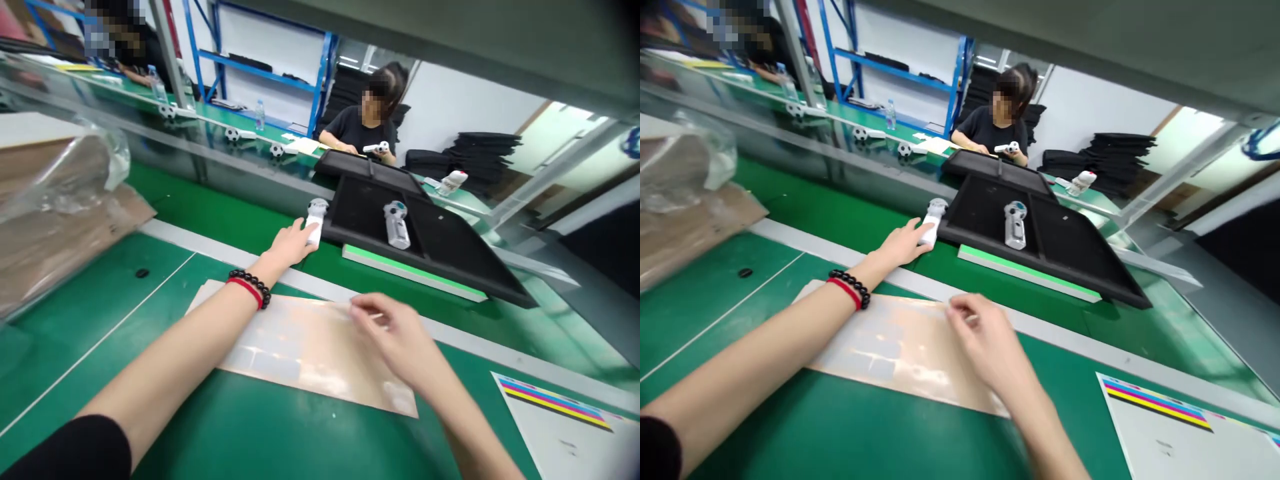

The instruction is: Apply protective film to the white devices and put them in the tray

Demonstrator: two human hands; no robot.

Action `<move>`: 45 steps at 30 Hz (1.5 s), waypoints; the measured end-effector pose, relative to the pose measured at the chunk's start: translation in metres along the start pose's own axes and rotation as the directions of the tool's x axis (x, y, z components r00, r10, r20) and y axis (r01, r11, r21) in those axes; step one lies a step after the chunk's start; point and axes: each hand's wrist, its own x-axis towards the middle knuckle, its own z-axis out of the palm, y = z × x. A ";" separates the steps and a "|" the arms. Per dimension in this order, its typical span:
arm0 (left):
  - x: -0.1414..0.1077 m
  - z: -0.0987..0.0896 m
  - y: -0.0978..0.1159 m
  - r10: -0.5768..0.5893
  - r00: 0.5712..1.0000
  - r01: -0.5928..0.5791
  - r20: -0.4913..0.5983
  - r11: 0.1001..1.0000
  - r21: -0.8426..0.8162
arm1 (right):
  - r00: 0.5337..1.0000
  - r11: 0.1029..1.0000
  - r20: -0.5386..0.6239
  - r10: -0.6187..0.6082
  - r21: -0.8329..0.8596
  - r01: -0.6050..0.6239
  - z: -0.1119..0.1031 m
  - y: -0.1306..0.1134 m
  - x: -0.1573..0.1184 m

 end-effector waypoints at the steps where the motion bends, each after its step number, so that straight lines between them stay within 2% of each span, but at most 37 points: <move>1: 0.000 0.000 0.000 0.011 1.000 -0.011 0.000 1.000 -0.001 | 0.998 1.000 0.063 -0.006 -0.021 0.007 0.014 -0.003 -0.003; 4: -0.003 -0.001 -0.001 0.038 0.999 -0.038 -0.007 0.999 0.000 | 0.987 0.997 0.162 -0.008 -0.077 0.021 0.049 -0.008 -0.014; 8: -0.003 -0.001 0.006 0.041 0.999 -0.041 -0.020 0.999 -0.005 | 0.987 0.987 0.158 -0.001 -0.160 0.026 0.074 -0.014 -0.022; 15: 0.023 0.008 0.026 -0.055 0.998 0.049 -0.037 0.989 -0.139 | 0.990 0.959 0.140 0.002 -0.280 0.038 0.082 -0.020 -0.025; 17: 0.029 0.005 0.026 -0.071 0.996 0.057 -0.054 0.973 -0.225 | 0.988 0.952 0.152 -0.011 -0.302 0.057 0.083 -0.022 -0.027; 20: 0.033 -0.012 0.014 -0.155 0.982 0.102 -0.106 0.912 -0.396 | 0.985 0.951 0.172 -0.023 -0.300 0.075 0.084 -0.025 -0.028; 22: 0.032 -0.027 0.001 -0.263 0.951 0.140 -0.164 0.837 -0.529 | 0.985 0.959 0.171 -0.022 -0.274 0.069 0.082 -0.026 -0.027; 25: 0.024 -0.043 -0.021 -0.428 0.872 0.132 -0.239 0.676 -0.725 | 0.987 0.974 0.159 -0.009 -0.221 0.045 0.077 -0.026 -0.025; 28: 0.014 -0.045 -0.035 -0.558 0.790 0.058 -0.254 0.481 -0.875 | 0.986 0.981 0.165 0.006 -0.192 0.026 0.075 -0.024 -0.025; 31: 0.009 -0.041 -0.038 -0.657 0.721 -0.027 -0.219 0.290 -0.957 | 0.981 0.969 0.192 -0.010 -0.241 0.057 0.079 -0.024 -0.029; 33: 0.008 -0.041 -0.035 -0.680 0.711 -0.071 -0.182 0.187 -0.980 | 0.977 0.960 0.209 -0.045 -0.263 0.100 0.081 -0.025 -0.031; 34: 0.008 -0.042 -0.032 -0.676 0.721 -0.099 -0.153 0.118 -0.988 | 0.974 0.961 0.218 -0.056 -0.253 0.112 0.081 -0.026 -0.032; 37: 0.008 -0.052 -0.021 -0.628 0.776 -0.160 -0.058 -0.108 -0.981 | 0.970 0.989 0.243 -0.022 -0.138 0.057 0.077 -0.029 -0.032; 38: 0.007 -0.056 -0.016 -0.601 0.798 -0.175 -0.050 -0.152 -0.973 | 0.967 0.996 0.255 0.003 -0.083 0.019 0.073 -0.030 -0.032; 39: 0.005 -0.059 -0.010 -0.570 0.819 -0.192 -0.069 -0.158 -0.969 | 0.961 1.000 0.276 0.025 -0.023 -0.019 0.069 -0.031 -0.031; 40: 0.002 -0.063 -0.004 -0.531 0.839 -0.212 -0.120 -0.115 -0.971 | 0.949 0.997 0.312 0.041 0.046 -0.058 0.063 -0.032 -0.031; 43: -0.010 -0.074 0.021 -0.312 0.871 -0.345 -0.379 0.160 -0.925 | 0.875 0.936 0.483 0.037 0.291 -0.201 0.036 -0.036 -0.027; 44: -0.015 -0.076 0.029 -0.201 0.862 -0.408 -0.465 0.268 -0.873 | 0.860 0.898 0.511 0.019 0.370 -0.240 0.024 -0.037 -0.025; 45: -0.021 -0.078 0.038 -0.064 0.838 -0.486 -0.541 0.364 -0.795 | 0.868 0.859 0.496 0.005 0.442 -0.258 0.012 -0.039 -0.024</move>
